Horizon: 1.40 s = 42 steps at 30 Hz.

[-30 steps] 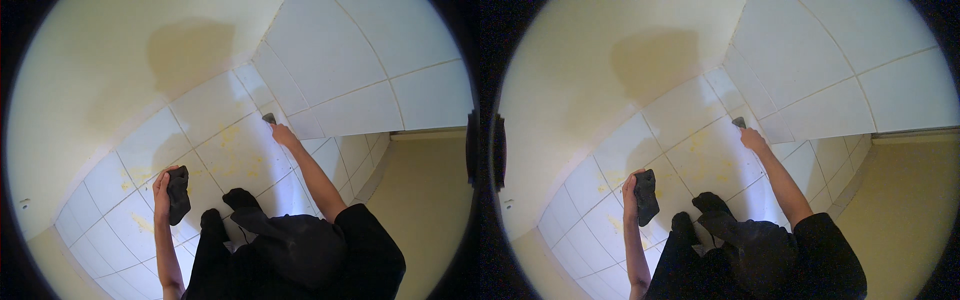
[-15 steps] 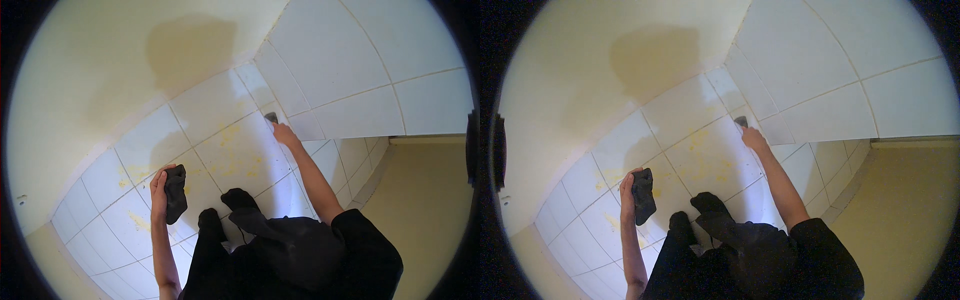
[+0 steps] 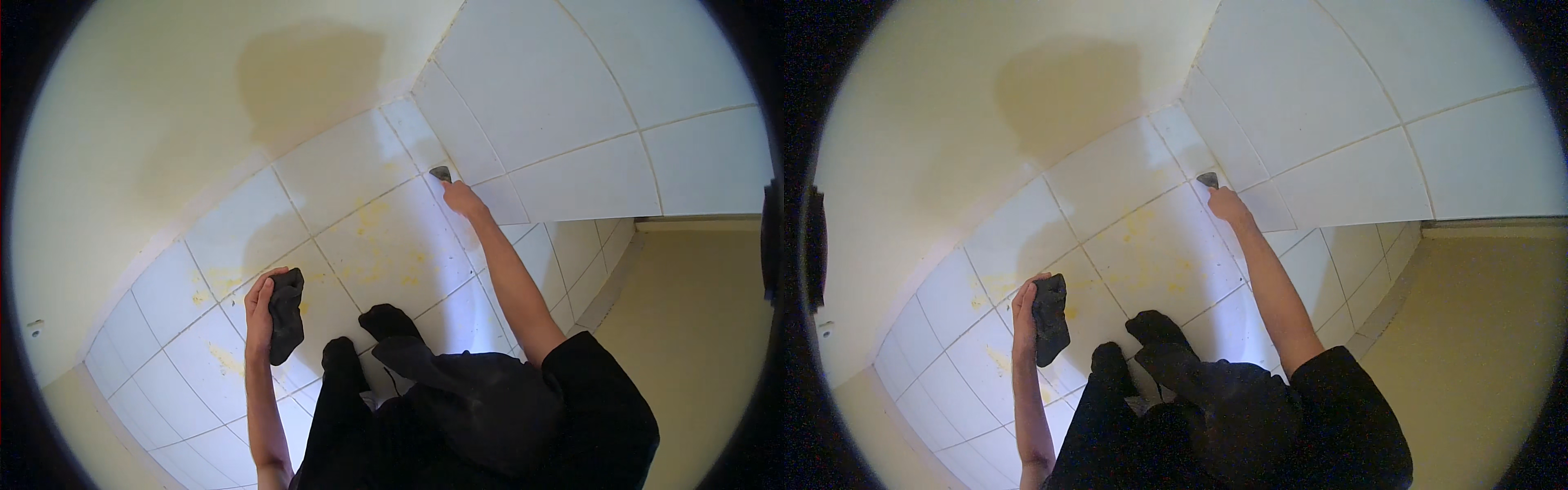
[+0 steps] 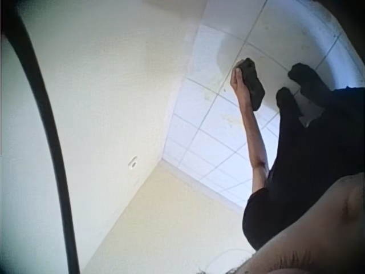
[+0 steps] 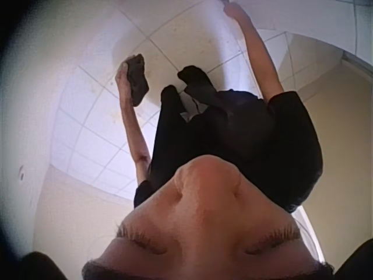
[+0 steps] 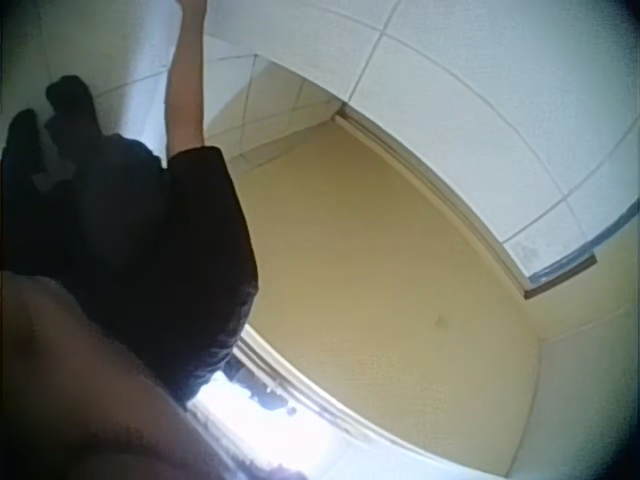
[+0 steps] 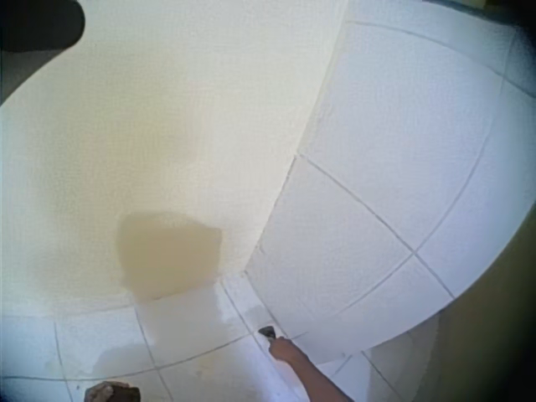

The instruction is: The person scrapes the grout lines between floor tiles using a small metal scraper and wipes the tiles with a dark cloth.

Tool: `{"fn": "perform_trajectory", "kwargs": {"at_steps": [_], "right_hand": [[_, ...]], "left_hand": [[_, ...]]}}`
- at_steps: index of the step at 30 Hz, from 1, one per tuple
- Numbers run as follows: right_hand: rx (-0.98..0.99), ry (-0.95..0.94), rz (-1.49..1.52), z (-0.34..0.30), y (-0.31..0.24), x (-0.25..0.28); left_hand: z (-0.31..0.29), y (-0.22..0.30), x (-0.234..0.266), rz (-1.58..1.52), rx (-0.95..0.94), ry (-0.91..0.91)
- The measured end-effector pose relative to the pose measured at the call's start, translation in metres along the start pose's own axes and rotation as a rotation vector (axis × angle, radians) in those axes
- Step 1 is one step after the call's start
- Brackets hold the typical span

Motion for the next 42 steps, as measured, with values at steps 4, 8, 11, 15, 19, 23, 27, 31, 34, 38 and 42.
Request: {"fn": "perform_trajectory", "kwargs": {"at_steps": [4,8,11,15,19,23,27,31,34,38,42], "right_hand": [[0.087,0.071,-0.018,-0.028,-0.017,-0.014],[0.034,0.078,0.015,-0.012,-0.014,0.000],[0.032,0.050,0.030,-0.011,-0.023,0.000],[-0.003,0.033,0.030,-0.031,-0.024,-0.032],[0.007,0.033,-0.003,-0.020,-0.022,-0.019],[0.024,0.056,0.032,-0.018,-0.024,-0.012],[0.019,0.031,0.053,-0.047,-0.035,-0.016],[0.037,0.144,0.109,-0.022,-0.018,-0.002],[-0.039,0.064,0.173,-0.022,-0.019,0.000],[0.053,0.124,0.072,-0.062,-0.002,-0.043],[-0.104,0.123,0.170,-0.069,0.021,-0.044]], "left_hand": [[-0.002,0.002,0.008,-0.010,-0.032,0.041],[0.001,0.004,-0.001,-0.019,-0.006,0.012],[0.002,0.000,-0.001,-0.014,0.004,-0.017],[0.004,0.003,0.004,-0.010,-0.033,0.002],[0.001,0.003,-0.002,-0.008,-0.010,-0.029],[0.003,0.001,-0.002,0.041,0.002,-0.049],[-0.003,0.004,0.015,0.046,-0.078,0.056],[0.001,0.002,0.009,0.056,-0.064,0.050],[-0.002,0.001,0.008,0.032,-0.007,0.018],[-0.005,0.005,0.016,0.049,-0.040,0.044],[-0.003,0.002,0.011,0.015,-0.039,0.049]]}}
Point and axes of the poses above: each hand's wrist, its own z-axis towards the middle knuckle, its own x-axis out of the back of the hand, y = z × x, the point moved 7 cm from there along z, towards the middle knuckle, and after that the axes turned 4 degrees about y, right-handed, at the moved point
